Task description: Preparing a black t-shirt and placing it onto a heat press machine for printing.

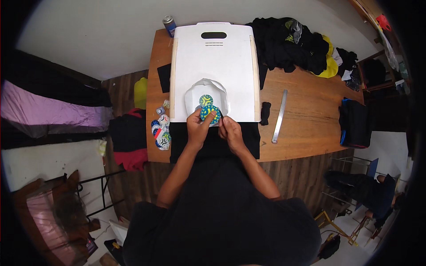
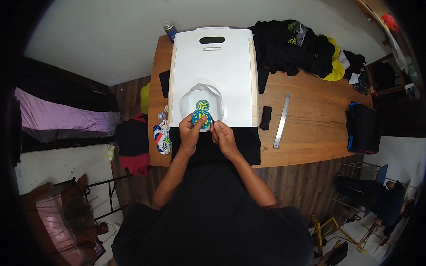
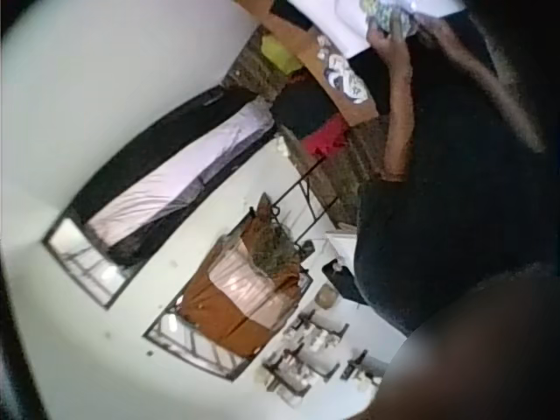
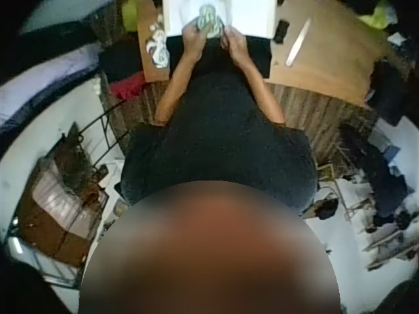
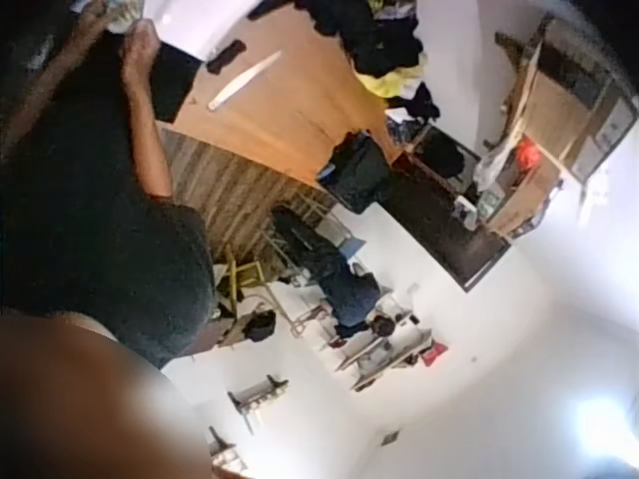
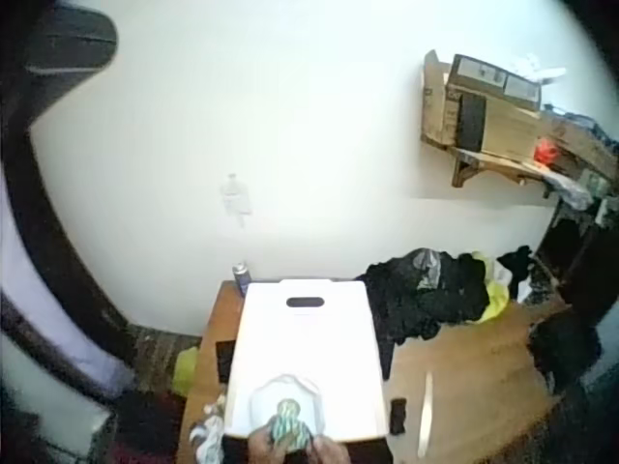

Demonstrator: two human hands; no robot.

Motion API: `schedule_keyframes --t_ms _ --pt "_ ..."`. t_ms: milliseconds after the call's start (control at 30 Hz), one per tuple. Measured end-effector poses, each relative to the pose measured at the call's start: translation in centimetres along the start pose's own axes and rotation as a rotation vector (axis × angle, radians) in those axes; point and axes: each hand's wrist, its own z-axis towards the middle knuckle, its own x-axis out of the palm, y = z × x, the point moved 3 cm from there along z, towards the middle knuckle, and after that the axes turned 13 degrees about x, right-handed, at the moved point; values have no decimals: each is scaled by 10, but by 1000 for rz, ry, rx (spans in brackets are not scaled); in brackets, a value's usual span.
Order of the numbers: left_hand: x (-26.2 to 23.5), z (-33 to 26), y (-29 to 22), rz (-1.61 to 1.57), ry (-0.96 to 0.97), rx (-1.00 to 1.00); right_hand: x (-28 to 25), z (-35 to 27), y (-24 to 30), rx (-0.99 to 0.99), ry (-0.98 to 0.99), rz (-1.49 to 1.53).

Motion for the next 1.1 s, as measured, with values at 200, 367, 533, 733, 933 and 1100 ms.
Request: schedule_keyframes --t_ms 200,367,533,733,933,1100 --pt "-1 -1 1 2 2 0 1 0 2 -1 -6 -3" --pt "-1 -2 2 0 -6 4 0 1 1 -6 -2 -31" --pt "-3 -2 5 -6 -10 -2 1 1 1 -31 -11 -32" --pt "-2 -1 4 -11 -12 0 2 -1 4 -14 -6 -14" --pt "-3 -1 6 -21 -4 7 2 0 2 -16 5 -14" --pt "-2 -1 7 -11 -6 2 4 1 2 -21 -11 4"
